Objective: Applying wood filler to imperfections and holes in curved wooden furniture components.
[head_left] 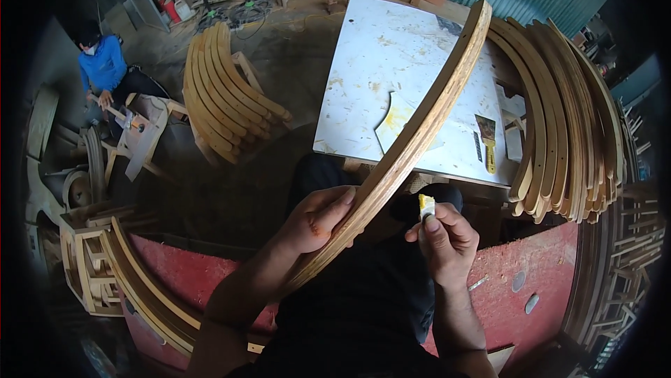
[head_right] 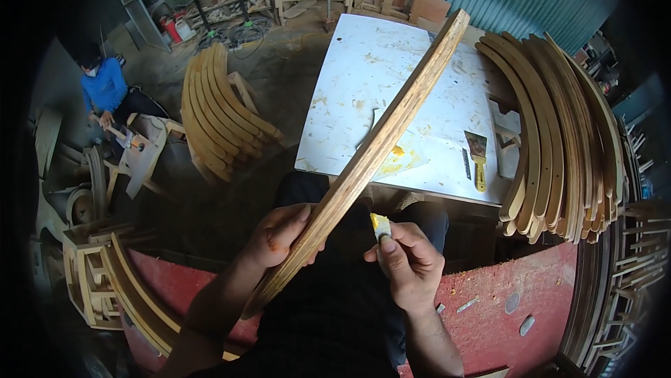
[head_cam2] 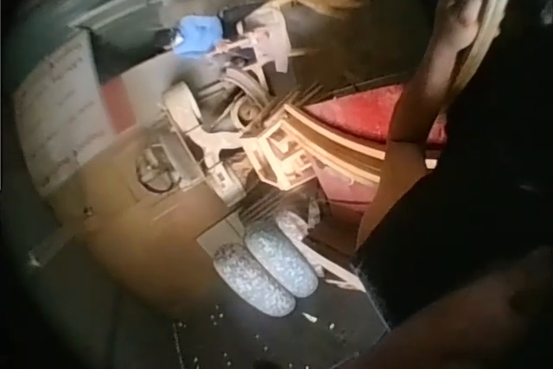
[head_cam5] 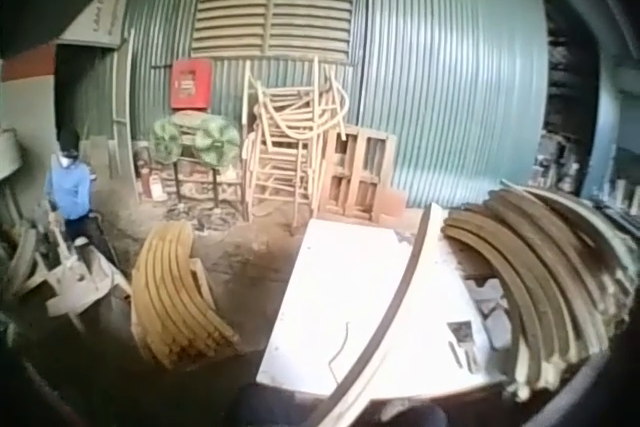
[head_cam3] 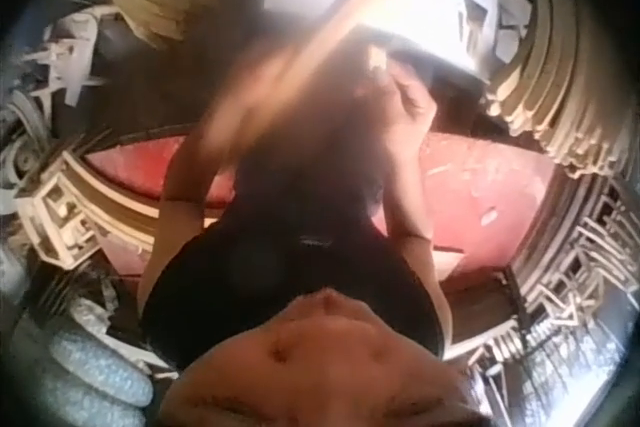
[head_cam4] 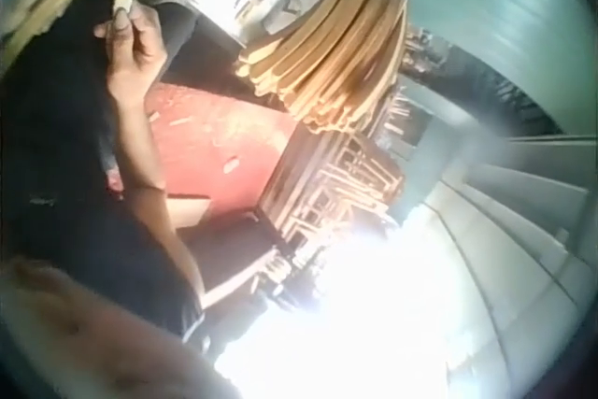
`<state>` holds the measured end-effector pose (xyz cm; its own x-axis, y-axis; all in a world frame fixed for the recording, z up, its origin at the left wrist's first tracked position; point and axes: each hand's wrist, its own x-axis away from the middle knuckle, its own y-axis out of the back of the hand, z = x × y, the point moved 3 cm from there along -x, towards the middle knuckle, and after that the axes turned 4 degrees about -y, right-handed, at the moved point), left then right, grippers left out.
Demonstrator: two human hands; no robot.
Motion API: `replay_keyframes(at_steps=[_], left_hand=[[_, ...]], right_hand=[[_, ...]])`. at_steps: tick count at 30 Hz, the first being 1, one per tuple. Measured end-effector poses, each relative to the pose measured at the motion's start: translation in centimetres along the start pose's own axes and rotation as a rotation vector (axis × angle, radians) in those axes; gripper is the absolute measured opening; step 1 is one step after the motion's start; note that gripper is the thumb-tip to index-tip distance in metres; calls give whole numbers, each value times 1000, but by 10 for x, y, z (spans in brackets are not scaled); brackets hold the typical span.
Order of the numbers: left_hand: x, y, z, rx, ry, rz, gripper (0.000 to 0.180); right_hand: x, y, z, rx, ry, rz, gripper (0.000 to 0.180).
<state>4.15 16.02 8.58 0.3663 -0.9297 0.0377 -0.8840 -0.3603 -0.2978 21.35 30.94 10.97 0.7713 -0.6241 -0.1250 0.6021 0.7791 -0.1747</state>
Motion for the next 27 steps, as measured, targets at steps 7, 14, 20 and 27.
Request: replay_keyframes(at_steps=[7,14,20,27], left_hand=[[3,-8,-2,-8,19,-13,53],[4,-7,4,-18,18,-4,52],[-16,-7,3,54,63,-32,48],[-16,-19,12,-73,5,-112,48]], right_hand=[[0,-4,9,43,13,12,23],[-1,-5,18,60,-10,35,21],[-5,-9,21,183,67,4,22],[-16,-9,16,441,203,-82,23]])
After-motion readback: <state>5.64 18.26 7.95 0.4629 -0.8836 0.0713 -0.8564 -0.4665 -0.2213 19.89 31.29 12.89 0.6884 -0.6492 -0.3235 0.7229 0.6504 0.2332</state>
